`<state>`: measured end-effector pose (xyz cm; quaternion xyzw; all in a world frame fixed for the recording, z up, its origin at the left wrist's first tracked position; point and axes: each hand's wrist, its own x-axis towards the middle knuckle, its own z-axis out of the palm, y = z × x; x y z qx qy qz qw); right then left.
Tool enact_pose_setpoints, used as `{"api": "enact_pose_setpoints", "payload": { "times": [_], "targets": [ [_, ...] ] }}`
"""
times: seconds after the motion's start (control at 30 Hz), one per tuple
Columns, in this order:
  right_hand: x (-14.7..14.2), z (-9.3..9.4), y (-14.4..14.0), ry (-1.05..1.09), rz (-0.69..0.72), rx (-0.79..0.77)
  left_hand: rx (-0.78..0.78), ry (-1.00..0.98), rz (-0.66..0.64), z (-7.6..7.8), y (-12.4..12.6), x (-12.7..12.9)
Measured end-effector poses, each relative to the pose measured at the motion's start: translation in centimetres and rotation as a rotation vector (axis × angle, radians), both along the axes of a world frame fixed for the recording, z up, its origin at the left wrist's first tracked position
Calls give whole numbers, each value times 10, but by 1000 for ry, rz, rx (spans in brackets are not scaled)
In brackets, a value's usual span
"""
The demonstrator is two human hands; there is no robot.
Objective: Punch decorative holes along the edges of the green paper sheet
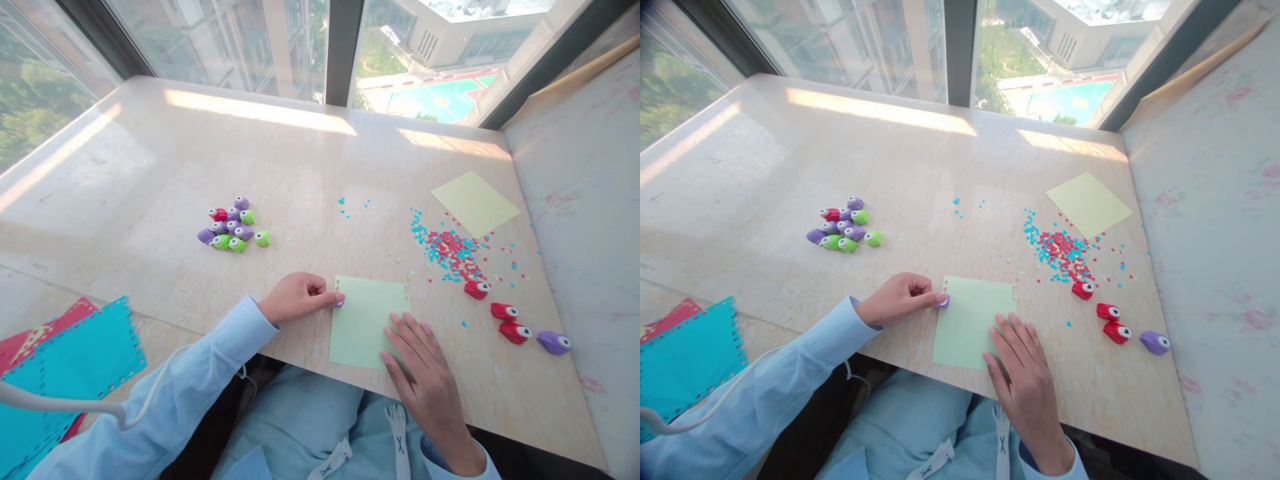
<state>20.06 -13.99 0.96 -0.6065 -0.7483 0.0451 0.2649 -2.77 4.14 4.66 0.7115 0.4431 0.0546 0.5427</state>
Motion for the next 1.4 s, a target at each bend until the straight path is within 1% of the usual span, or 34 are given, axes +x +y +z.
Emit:
{"api": "enact_pose_setpoints", "payload": {
  "times": [0.07, 0.17, 0.23, 0.47, 0.63, 0.83, 0.9, 0.97, 1.03, 1.07, 1.13, 1.17, 1.27, 1.4],
  "targets": [
    [0, 0, 0, -1, -1, 2, -29, 59, 9, 4, 2, 5],
    [0, 0, 0, -7, 0, 4, -113, 154, 34, 9, 5, 11],
    [0, -1, 0, -14, 2, 4, -136, 178, 30, 11, 7, 14],
    [0, -2, 0, -16, -6, 15, -142, 123, -27, 2, 12, 12],
    [0, -4, 0, -11, -5, 16, -155, 101, -18, 2, 12, 12],
    [1, -7, 0, -7, -14, 7, -99, 106, 7, 2, 6, 13],
    [1, -7, 0, -11, -9, 11, -42, 152, 3, 2, 4, 16],
    [1, -7, 0, -15, -8, 14, 68, 244, -34, 6, 3, 22],
    [1, -8, 0, -17, -7, 17, 175, 362, -111, 12, 3, 28],
    [1, -8, 0, -18, -7, 20, 204, 424, -155, 16, 3, 32],
    [0, -9, 0, -20, -8, 29, 208, 534, -225, 23, 2, 38],
    [0, -9, 0, -19, -10, 32, 201, 577, -239, 26, 2, 41],
    [1, -10, 0, -7, -18, 27, 186, 634, -226, 31, 0, 44],
    [1, -11, 0, 9, -23, 20, 178, 624, -208, 30, 0, 45]
  ]
}}
